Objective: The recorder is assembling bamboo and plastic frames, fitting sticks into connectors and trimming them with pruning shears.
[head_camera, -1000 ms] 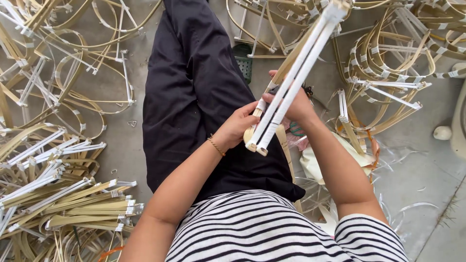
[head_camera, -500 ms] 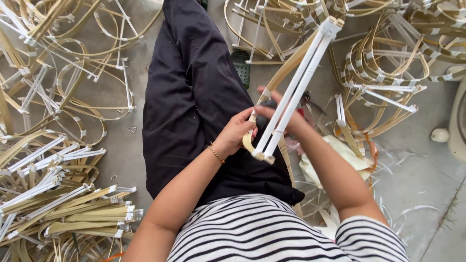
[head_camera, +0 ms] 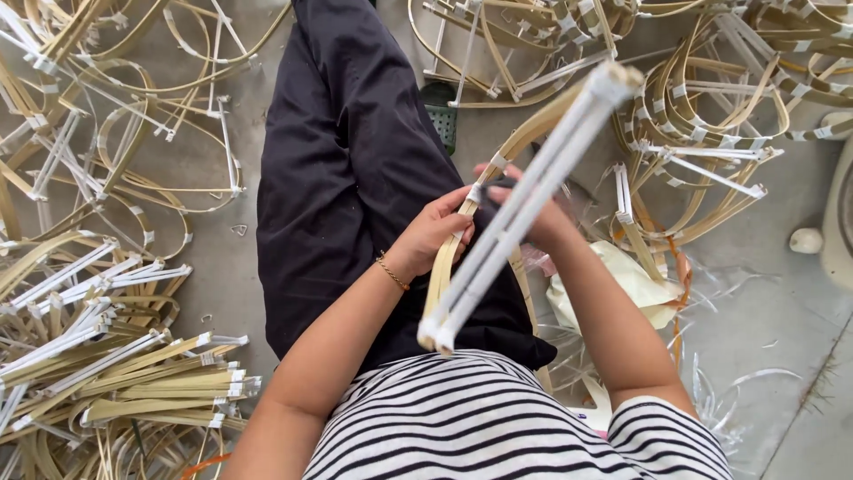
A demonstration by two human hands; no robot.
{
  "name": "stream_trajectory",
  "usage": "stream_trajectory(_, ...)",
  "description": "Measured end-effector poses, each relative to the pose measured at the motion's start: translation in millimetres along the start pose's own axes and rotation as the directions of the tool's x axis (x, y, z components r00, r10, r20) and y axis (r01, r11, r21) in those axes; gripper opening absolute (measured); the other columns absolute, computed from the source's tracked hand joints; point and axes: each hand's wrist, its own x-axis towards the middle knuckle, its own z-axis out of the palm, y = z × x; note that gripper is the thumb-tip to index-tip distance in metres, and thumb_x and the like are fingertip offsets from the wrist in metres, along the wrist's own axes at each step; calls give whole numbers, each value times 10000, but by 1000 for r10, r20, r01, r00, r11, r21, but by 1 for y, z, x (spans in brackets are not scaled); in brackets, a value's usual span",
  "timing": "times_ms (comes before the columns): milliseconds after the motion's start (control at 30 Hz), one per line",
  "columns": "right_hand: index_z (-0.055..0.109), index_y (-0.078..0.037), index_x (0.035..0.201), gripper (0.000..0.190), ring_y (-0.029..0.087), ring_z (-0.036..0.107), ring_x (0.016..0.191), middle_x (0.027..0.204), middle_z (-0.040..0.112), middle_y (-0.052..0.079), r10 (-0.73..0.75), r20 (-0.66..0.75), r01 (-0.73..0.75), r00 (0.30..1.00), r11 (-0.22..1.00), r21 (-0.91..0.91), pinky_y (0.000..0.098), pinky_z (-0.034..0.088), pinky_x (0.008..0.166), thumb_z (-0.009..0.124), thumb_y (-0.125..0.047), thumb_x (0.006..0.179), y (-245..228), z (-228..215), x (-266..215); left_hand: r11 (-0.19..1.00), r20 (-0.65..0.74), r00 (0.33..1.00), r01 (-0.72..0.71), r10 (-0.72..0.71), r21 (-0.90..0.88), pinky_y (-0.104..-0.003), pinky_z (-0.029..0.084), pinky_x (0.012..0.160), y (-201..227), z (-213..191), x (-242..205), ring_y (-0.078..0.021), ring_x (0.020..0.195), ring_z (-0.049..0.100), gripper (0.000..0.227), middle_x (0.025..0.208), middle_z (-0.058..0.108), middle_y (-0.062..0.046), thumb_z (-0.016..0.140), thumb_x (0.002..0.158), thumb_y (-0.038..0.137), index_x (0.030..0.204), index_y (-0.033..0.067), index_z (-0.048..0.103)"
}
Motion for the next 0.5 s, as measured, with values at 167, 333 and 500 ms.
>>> stream_trajectory(167,629,-62,1290,295,116,651,821,949,699,8,-326,-199,160,924,804,-572,283,531,706,656,-180,1021,-23,21,-3,987,-42,996,87,-82,135,-214,483,511,6,1,-6,-71,615,610,543,765,639,-18,533,970,49,1500,91,428)
stream_trajectory(333,605,-66,1340,440,103,639,879,982,649,10,-342,-61,215,938,709,-672,264,554,769,725,-139,924,-17,17,-3,989,6,997,82,-83,123,-219,495,543,-6,-11,1,-84,626,603,471,782,634,-31,530,996,38,1465,17,480)
stream_trajectory(500,509,-57,1456,660,134,637,923,1032,640,30,-446,-110,284,888,721,-632,293,561,820,793,-156,868,-19,7,14,996,-5,998,67,-67,60,-219,497,528,1,-8,1,-65,576,570,496,728,611,-5,509,964,13,1459,40,512)
